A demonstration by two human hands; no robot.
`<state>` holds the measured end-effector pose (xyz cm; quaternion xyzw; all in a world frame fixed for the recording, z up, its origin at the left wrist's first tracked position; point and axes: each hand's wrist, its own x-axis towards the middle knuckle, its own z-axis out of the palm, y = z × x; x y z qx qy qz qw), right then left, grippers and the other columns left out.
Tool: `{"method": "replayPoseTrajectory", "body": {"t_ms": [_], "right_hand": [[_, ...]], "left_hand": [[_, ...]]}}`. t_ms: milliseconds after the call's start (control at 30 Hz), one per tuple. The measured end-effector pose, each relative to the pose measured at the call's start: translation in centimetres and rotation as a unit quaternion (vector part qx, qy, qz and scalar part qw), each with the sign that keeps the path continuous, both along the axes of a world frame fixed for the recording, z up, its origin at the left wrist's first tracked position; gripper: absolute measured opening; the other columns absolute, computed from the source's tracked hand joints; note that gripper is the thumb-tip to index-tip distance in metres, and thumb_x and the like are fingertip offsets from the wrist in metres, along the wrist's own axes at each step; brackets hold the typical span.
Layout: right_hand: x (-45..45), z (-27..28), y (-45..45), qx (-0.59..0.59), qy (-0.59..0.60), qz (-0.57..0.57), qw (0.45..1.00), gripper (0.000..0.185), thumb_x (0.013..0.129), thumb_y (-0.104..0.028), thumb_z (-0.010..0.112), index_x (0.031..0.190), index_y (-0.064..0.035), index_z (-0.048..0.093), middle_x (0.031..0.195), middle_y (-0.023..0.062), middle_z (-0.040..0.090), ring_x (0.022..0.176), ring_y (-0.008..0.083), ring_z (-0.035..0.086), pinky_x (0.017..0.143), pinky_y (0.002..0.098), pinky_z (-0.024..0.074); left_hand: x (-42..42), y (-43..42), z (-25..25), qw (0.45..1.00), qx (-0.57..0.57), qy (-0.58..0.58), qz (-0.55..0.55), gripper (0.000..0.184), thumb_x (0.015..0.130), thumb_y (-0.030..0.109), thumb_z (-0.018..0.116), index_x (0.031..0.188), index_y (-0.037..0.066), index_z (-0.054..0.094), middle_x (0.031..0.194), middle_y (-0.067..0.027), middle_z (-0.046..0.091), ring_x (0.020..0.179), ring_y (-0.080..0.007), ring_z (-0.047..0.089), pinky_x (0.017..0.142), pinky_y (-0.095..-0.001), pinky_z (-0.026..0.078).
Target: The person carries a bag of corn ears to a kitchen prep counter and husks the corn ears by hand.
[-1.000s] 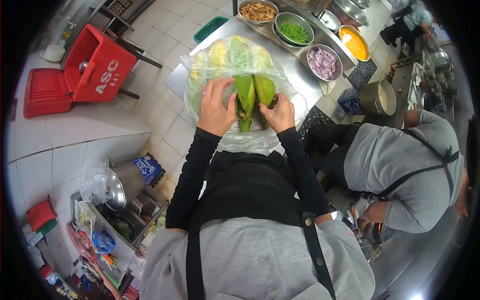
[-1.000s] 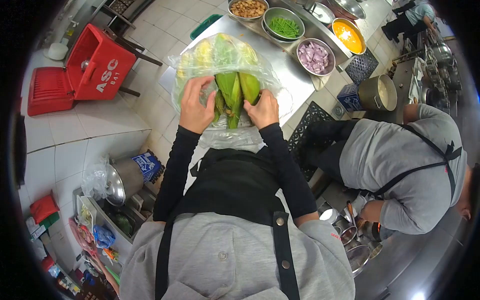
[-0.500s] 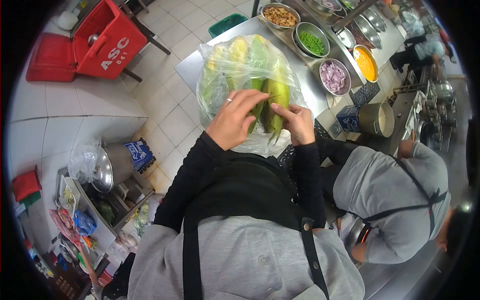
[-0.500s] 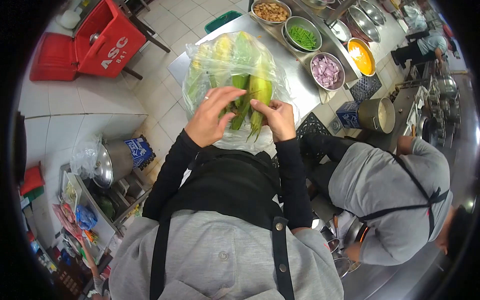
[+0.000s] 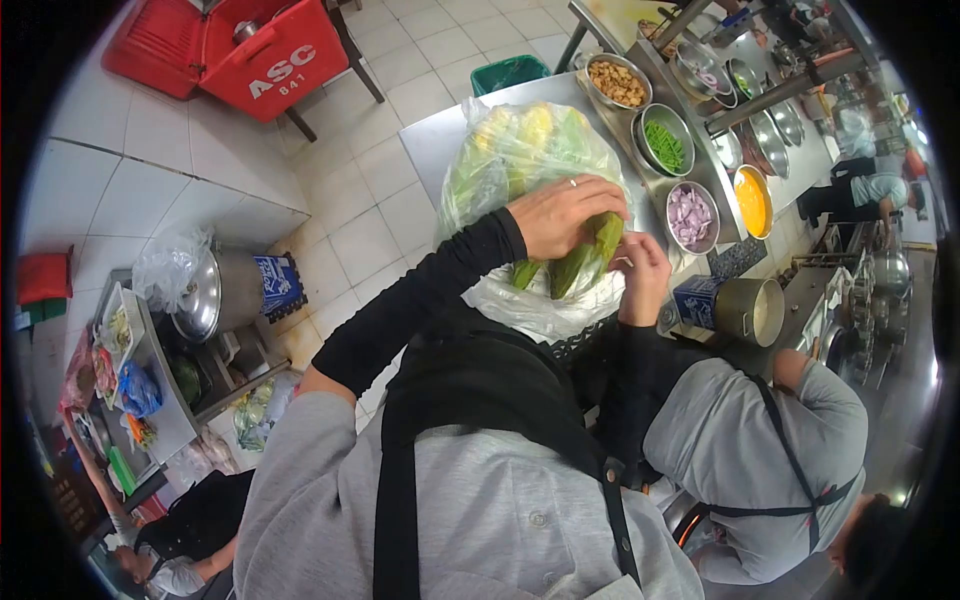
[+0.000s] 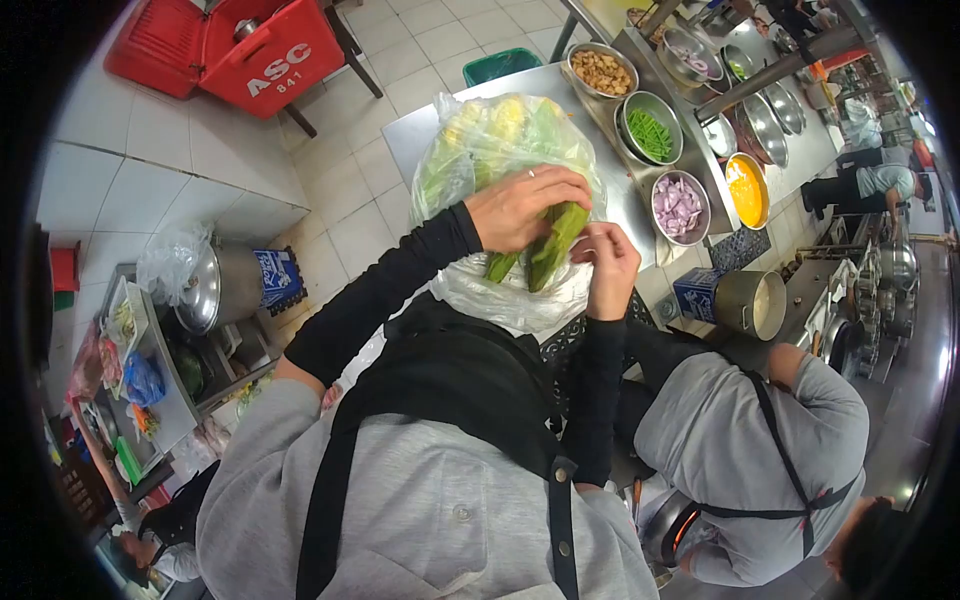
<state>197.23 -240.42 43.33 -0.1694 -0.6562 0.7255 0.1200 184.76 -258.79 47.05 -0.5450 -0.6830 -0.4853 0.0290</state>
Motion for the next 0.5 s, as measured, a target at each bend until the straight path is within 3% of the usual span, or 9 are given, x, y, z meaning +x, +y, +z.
{"method": "replayPoseTrajectory", "body": {"t_ms": [33, 67, 133, 233, 300, 333, 433, 500], "right_hand": [[-0.6, -0.4, 0.0, 0.123, 0.037, -0.037, 0.991, 0.018, 0.095, -0.010, 0.068, 0.109, 0.0002, 0.062, 0.097, 0.0124, 0.067, 0.074, 0.0184, 0.065, 0.061, 0.0267, 0.0539], [-0.9, -0.5, 0.2, 0.279, 0.070, -0.055, 0.956, 0.031, 0.089, 0.003, 0.068, 0.119, -0.0032, 0.063, 0.118, 0.0128, 0.062, 0.082, 0.0168, 0.064, 0.064, 0.0265, 0.0540], [-1.9, 0.9, -0.8, 0.372, 0.109, -0.084, 0.918, 0.041, 0.087, 0.004, 0.069, 0.126, -0.0047, 0.061, 0.126, 0.0132, 0.057, 0.084, 0.0191, 0.064, 0.063, 0.0282, 0.0532], [-2.6, -0.5, -0.3, 0.457, 0.089, -0.103, 0.879, 0.032, 0.090, -0.002, 0.069, 0.122, -0.0026, 0.066, 0.110, 0.0170, 0.068, 0.077, 0.0257, 0.068, 0.066, 0.0341, 0.0539], [-2.4, -5.3, 2.4, 0.428, -0.004, -0.075, 0.901, 0.022, 0.093, -0.007, 0.068, 0.113, -0.0001, 0.070, 0.096, 0.0192, 0.072, 0.073, 0.0279, 0.070, 0.069, 0.0362, 0.0549], [-2.4, -4.6, 1.9, 0.417, 0.016, -0.110, 0.902, 0.018, 0.095, -0.013, 0.067, 0.104, 0.0025, 0.072, 0.080, 0.0198, 0.073, 0.070, 0.0272, 0.072, 0.071, 0.0364, 0.0556], [-2.0, -4.3, 1.8, 0.388, -0.003, -0.074, 0.919, 0.019, 0.095, -0.012, 0.068, 0.106, 0.0033, 0.072, 0.082, 0.0196, 0.073, 0.071, 0.0276, 0.072, 0.070, 0.0363, 0.0553], [-1.9, -4.2, 1.9, 0.406, -0.002, -0.052, 0.913, 0.018, 0.093, -0.009, 0.069, 0.106, 0.0029, 0.072, 0.089, 0.0186, 0.073, 0.071, 0.0262, 0.071, 0.068, 0.0358, 0.0545]], "left_hand": [[0.4, 0.6, -0.5, 1.000, -0.008, 0.016, -0.006, 0.054, 0.072, -0.006, 0.069, 0.123, 0.009, 0.061, 0.131, -0.0086, 0.061, 0.128, -0.0315, 0.056, 0.109, -0.0454, 0.044], [0.8, 1.2, -1.0, 0.999, -0.017, 0.033, -0.012, 0.054, 0.072, -0.006, 0.069, 0.123, 0.009, 0.061, 0.132, -0.0088, 0.060, 0.129, -0.0314, 0.056, 0.110, -0.0452, 0.044], [1.7, 1.5, -0.7, 0.999, 0.004, 0.052, 0.004, 0.053, 0.074, -0.006, 0.068, 0.125, 0.008, 0.062, 0.131, -0.0103, 0.062, 0.128, -0.0332, 0.057, 0.110, -0.0455, 0.044], [1.1, 1.4, -0.2, 0.995, 0.072, -0.014, 0.068, 0.047, 0.083, -0.002, 0.071, 0.128, 0.006, 0.063, 0.127, -0.0121, 0.066, 0.120, -0.0289, 0.064, 0.104, -0.0427, 0.049], [0.5, 0.1, 0.9, 0.984, 0.060, -0.145, 0.089, 0.043, 0.088, 0.004, 0.073, 0.130, 0.002, 0.062, 0.124, -0.0125, 0.068, 0.112, -0.0240, 0.067, 0.099, -0.0388, 0.053], [0.0, -0.8, 2.0, 0.971, 0.054, -0.210, 0.100, 0.042, 0.091, 0.007, 0.074, 0.131, 0.001, 0.062, 0.123, -0.0127, 0.069, 0.109, -0.0215, 0.068, 0.097, -0.0368, 0.054], [-0.3, -2.5, 5.6, 0.907, 0.189, -0.367, 0.081, 0.038, 0.092, 0.025, 0.080, 0.116, -0.002, 0.067, 0.099, -0.0102, 0.075, 0.084, -0.0173, 0.072, 0.078, -0.0300, 0.058], [-1.2, -3.9, 7.9, 0.915, 0.202, -0.340, 0.082, 0.041, 0.091, 0.026, 0.080, 0.117, -0.003, 0.067, 0.101, -0.0095, 0.075, 0.086, -0.0150, 0.071, 0.080, -0.0295, 0.059]]}}
